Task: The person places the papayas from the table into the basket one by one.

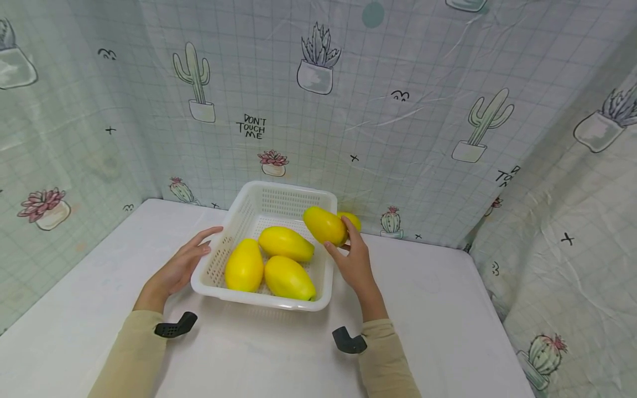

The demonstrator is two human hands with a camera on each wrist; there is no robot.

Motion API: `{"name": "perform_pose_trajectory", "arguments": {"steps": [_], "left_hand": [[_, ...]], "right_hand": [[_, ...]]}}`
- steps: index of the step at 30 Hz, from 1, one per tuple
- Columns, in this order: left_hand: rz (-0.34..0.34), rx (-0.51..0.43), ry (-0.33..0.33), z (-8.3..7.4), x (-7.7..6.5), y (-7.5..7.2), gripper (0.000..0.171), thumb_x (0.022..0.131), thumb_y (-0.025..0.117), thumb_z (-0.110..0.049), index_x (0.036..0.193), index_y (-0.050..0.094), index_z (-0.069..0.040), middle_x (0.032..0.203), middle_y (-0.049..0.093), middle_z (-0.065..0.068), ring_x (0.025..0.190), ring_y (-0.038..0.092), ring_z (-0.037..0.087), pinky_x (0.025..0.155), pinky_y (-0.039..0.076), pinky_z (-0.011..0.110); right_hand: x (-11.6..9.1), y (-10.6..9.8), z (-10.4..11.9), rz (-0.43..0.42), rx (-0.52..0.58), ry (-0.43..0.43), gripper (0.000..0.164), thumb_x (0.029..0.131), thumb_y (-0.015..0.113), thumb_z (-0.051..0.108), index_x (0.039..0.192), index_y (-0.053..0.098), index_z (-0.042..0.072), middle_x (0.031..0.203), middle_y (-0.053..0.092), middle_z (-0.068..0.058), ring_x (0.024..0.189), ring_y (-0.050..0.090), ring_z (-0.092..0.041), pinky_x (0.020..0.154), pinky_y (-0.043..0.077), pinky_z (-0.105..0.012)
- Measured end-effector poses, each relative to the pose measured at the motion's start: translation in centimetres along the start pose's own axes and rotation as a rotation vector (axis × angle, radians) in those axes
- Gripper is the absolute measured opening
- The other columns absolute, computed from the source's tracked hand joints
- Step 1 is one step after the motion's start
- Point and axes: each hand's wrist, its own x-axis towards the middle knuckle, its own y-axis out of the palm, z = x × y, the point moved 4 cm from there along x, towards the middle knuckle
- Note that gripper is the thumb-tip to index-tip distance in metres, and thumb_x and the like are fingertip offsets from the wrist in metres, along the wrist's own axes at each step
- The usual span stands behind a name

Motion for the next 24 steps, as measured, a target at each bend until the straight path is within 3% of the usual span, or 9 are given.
{"name": "perform_pose_trajectory", "arguments": {"steps": [6, 16, 24], "left_hand": [[0.002, 0.02, -0.002, -0.89, -0.49, 0.61, 0.05, 0.098, 0.032, -0.027, 0.145, 0.015, -0.032, 0.152, 0.015, 0.007, 0.119, 0.045, 0.011, 0.091, 0.047, 0.044], [0.0, 0.019, 0.003, -1.13, -0.33, 0.56, 0.05, 0.098, 0.032, -0.026, 0.145, 0.015, -0.032, 0.152, 0.017, 0.007, 0.119, 0.046, 0.01, 0.091, 0.047, 0.042], [0.008, 0.019, -0.001, -1.13, -0.37, 0.54, 0.05, 0.098, 0.032, -0.026, 0.145, 0.015, -0.032, 0.152, 0.016, 0.006, 0.119, 0.046, 0.009, 0.092, 0.046, 0.043]], "right_hand": [[0.07, -0.01, 0.01, -0.006, 0.011, 0.05, 0.067, 0.084, 0.064, 0.033, 0.139, 0.03, 0.017, 0.137, 0.041, 0.003, 0.116, 0.048, -0.018, 0.092, 0.047, -0.036], [0.3, -0.13, -0.15, -0.042, 0.004, 0.032, 0.062, 0.084, 0.064, 0.03, 0.137, 0.032, 0.024, 0.139, 0.039, 0.002, 0.117, 0.048, -0.021, 0.092, 0.048, -0.036], [0.39, -0.12, -0.05, -0.057, 0.007, -0.076, 0.055, 0.086, 0.062, 0.022, 0.134, 0.037, 0.028, 0.138, 0.039, 0.003, 0.119, 0.046, -0.02, 0.088, 0.05, -0.037]]}}
